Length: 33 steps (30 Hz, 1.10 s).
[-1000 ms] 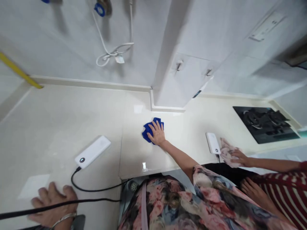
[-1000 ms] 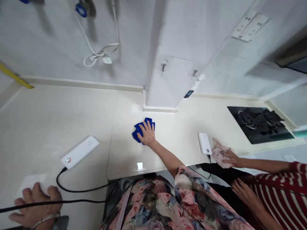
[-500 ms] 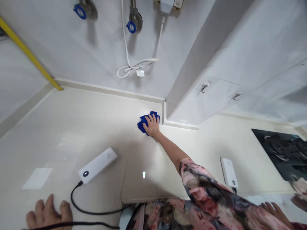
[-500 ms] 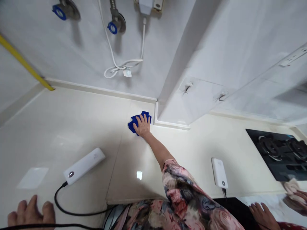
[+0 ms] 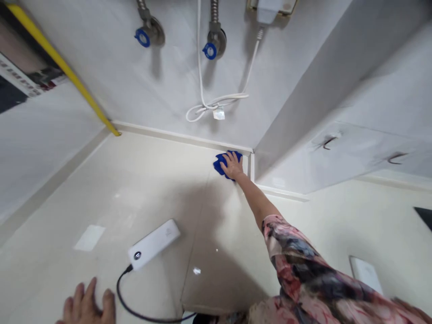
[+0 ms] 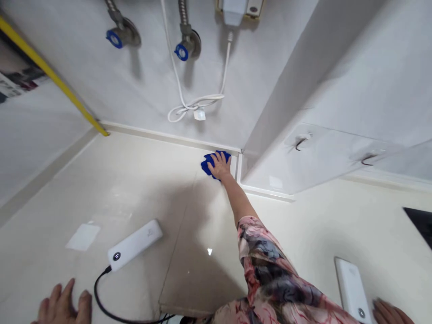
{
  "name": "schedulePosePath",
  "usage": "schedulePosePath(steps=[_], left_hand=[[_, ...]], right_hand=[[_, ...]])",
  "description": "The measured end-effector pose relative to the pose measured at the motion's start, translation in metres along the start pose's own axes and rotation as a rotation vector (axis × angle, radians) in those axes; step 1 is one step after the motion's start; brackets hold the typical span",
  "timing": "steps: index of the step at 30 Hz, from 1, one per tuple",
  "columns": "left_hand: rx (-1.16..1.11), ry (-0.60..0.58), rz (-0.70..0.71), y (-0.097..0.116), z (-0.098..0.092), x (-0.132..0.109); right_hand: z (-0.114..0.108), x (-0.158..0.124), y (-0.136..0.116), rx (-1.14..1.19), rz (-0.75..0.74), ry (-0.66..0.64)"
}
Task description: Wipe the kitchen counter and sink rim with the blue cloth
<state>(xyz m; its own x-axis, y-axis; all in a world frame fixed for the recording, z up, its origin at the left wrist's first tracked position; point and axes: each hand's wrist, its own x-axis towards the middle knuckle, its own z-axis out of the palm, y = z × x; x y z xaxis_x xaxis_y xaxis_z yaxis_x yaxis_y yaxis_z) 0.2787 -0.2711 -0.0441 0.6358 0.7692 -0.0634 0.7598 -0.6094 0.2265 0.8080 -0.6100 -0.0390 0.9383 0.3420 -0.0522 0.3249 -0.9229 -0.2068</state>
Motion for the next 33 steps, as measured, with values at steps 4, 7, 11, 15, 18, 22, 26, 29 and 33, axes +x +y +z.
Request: schedulePosePath(steps=[4,7,11,15,18,22,26,29,33], left_hand=[[-0.004,-0.053,0.015,0.006,-0.008,-0.001],[-0.014,-0.034,0.019,0.009,-0.008,-0.003],[-0.014,0.015,-0.013,0.011,-0.004,-0.003],[-0.029,-0.014,-0.007,0.010,-0.002,-0.001],[-0.039,0.024,-0.006,0.013,-0.004,-0.003],[-0.075,0.080,0.055,0.018,-0.008,-0.009],[-0.121,0.120,0.094,0.015,-0.006,-0.011],[-0.107,0.080,0.095,0.013,-0.005,-0.009],[-0.090,0.077,0.108,0.020,-0.012,-0.012]], right_hand=[[0.001,-0.005,0.004,0.007,0.185,0.023],[0.001,-0.019,0.005,-0.003,0.292,0.052],[0.002,-0.048,0.003,-0.041,0.223,0.050],[0.009,-0.095,-0.005,-0.036,0.163,0.077],[0.017,-0.139,-0.012,-0.027,0.069,0.095],[0.029,-0.203,-0.013,-0.002,-0.005,0.120],[0.035,-0.268,0.011,0.018,-0.078,0.133],[0.031,-0.311,0.049,0.004,-0.070,0.127],[0.015,-0.356,0.118,-0.050,0.110,0.108]])
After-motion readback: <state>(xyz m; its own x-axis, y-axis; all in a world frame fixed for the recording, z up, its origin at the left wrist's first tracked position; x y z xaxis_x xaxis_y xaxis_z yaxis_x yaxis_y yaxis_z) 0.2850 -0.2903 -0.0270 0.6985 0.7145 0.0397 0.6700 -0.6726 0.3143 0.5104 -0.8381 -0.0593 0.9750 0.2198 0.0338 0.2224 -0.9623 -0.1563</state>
